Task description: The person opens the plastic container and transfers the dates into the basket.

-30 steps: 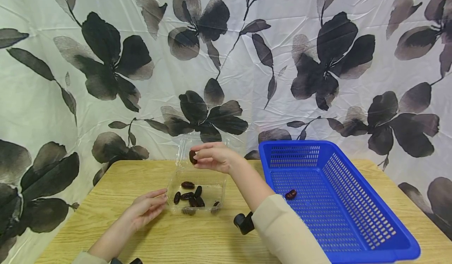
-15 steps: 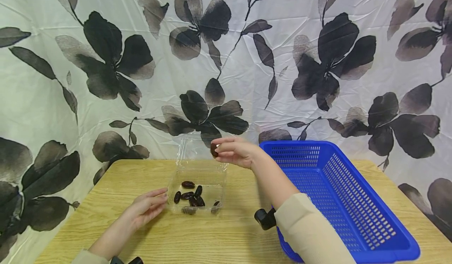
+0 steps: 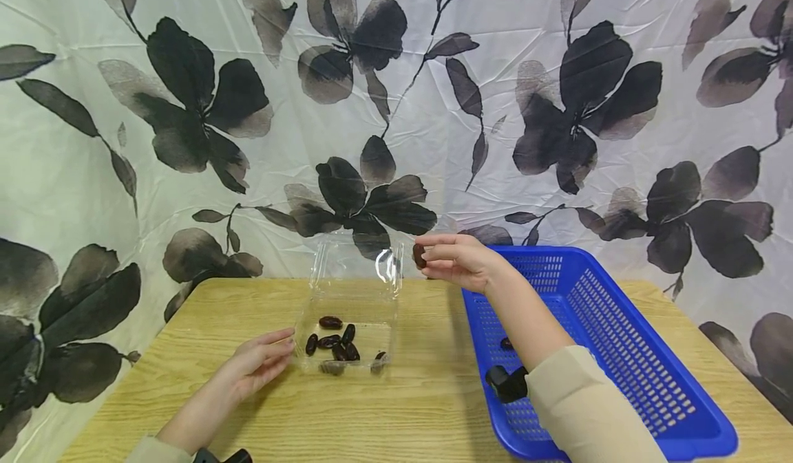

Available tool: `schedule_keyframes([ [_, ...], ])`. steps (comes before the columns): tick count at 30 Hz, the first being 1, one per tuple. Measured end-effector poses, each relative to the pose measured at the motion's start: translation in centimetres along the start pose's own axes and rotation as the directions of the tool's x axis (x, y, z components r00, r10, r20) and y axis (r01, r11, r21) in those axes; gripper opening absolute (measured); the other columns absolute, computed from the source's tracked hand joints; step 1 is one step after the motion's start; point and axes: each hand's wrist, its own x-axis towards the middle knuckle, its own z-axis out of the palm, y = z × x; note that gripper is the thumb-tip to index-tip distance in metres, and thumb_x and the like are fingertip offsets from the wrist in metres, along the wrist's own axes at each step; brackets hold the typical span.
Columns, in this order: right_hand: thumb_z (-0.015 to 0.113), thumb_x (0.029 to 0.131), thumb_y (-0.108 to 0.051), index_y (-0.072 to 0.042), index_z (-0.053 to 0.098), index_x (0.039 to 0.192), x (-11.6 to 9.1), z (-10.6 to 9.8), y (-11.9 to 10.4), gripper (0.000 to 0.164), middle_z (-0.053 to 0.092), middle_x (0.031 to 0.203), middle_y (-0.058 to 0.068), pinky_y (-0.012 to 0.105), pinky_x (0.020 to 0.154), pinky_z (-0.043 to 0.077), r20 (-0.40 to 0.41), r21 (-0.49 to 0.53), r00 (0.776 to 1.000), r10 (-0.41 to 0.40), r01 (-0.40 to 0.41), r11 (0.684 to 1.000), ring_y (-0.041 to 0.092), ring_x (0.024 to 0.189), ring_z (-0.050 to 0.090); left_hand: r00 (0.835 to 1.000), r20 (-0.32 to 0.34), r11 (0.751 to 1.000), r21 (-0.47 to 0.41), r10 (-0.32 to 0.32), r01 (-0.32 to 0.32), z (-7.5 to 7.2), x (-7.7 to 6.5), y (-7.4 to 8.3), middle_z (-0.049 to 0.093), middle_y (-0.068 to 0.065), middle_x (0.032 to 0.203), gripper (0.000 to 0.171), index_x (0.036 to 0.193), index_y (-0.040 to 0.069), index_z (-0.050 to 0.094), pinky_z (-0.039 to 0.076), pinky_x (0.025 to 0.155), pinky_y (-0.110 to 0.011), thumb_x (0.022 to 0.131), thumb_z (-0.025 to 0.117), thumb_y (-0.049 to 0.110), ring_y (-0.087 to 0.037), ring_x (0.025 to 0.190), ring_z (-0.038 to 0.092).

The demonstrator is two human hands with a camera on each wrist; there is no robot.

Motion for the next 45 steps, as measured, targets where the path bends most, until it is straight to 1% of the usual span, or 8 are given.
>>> schedule_keyframes([
  [5,0.043,0.087,0.012,-0.003,0.06,0.106,-1.1,-1.6,-0.2,0.03,0.058,0.086,0.009,0.026,0.072,0.053,-0.026,0.035,1.0,0.004,-0.003,0.999,0.007,0.059,0.054,1.0,-0.007,1.0,0.003,0.0,0.0,0.0,0.0,0.0,0.051,-0.012,0.111,0.054,0.138,-0.011,0.033,0.047,0.074,-0.021,0.089,0.056,-0.006,-0.013,0.086,0.054],
  [8,0.045,0.087,0.012,-0.01,0.067,0.093,-1.7,-2.7,-0.1,0.032,0.058,0.088,0.009,0.025,0.073,0.053,-0.03,0.029,1.0,0.006,-0.005,1.0,0.01,0.068,0.061,1.0,-0.005,1.0,0.009,-0.001,0.001,0.0,-0.1,-0.1,0.052,-0.011,0.109,0.053,0.137,-0.011,0.033,0.047,0.074,-0.02,0.089,0.055,-0.006,-0.013,0.086,0.055],
  [10,0.045,0.087,0.012,-0.012,0.068,0.091,-2.0,-3.4,-0.1,0.033,0.058,0.087,0.009,0.025,0.073,0.053,-0.036,0.024,0.999,0.007,-0.006,1.0,0.009,0.067,0.06,1.0,0.0,1.0,0.007,0.003,-0.003,0.0,-0.1,-0.1,0.053,-0.01,0.108,0.055,0.138,-0.011,0.033,0.047,0.074,-0.02,0.089,0.056,-0.006,-0.012,0.085,0.055],
  [18,0.046,0.089,0.012,-0.012,0.069,0.09,-3.3,-6.1,0.7,0.034,0.064,0.092,0.009,0.026,0.073,0.053,-0.067,0.04,0.998,0.022,-0.019,0.999,0.017,0.082,0.065,1.0,0.003,1.0,0.0,0.005,-0.005,-0.1,0.0,0.2,0.053,-0.009,0.108,0.056,0.138,-0.011,0.031,0.047,0.074,-0.02,0.088,0.056,-0.006,-0.012,0.085,0.055],
  [30,0.047,0.088,0.01,-0.016,0.07,0.086,-4.4,-10.4,3.1,0.035,0.065,0.089,0.005,0.027,0.075,0.053,-0.144,0.003,0.989,0.04,-0.04,0.999,0.014,0.08,0.066,1.0,-0.011,1.0,-0.011,-0.005,0.004,0.1,0.0,-0.2,0.051,-0.012,0.112,0.056,0.138,-0.01,0.032,0.047,0.074,-0.02,0.088,0.057,-0.006,-0.012,0.085,0.055],
  [36,0.049,0.088,0.009,-0.018,0.07,0.084,-4.8,-12.6,4.0,0.035,0.065,0.087,0.002,0.028,0.075,0.053,-0.206,-0.005,0.977,0.061,-0.064,0.998,0.014,0.08,0.065,1.0,-0.009,1.0,-0.017,-0.003,0.003,0.0,0.1,-0.1,0.053,-0.01,0.108,0.057,0.138,-0.01,0.032,0.047,0.073,-0.02,0.087,0.056,-0.007,-0.012,0.084,0.056],
  [40,0.049,0.088,0.008,-0.018,0.07,0.084,-5.1,-13.5,4.3,0.034,0.065,0.084,0.002,0.028,0.073,0.054,-0.254,-0.066,0.964,0.083,-0.103,0.993,0.013,0.077,0.064,1.0,-0.001,1.0,-0.026,-0.006,0.006,0.0,0.0,0.0,0.053,-0.01,0.107,0.057,0.139,-0.01,0.031,0.048,0.073,-0.02,0.088,0.056,-0.007,-0.012,0.085,0.056],
  [45,0.053,0.086,0.007,-0.002,0.066,0.101,-5.7,-14.0,4.6,0.023,0.064,0.082,0.002,0.03,0.073,0.054,-0.312,-0.218,0.944,0.107,-0.18,0.959,0.013,0.074,0.064,1.0,0.0,1.0,-0.019,-0.005,0.005,0.0,0.0,0.0,0.053,-0.008,0.104,0.056,0.138,-0.011,0.031,0.048,0.073,-0.02,0.088,0.056,-0.006,-0.012,0.084,0.055],
])
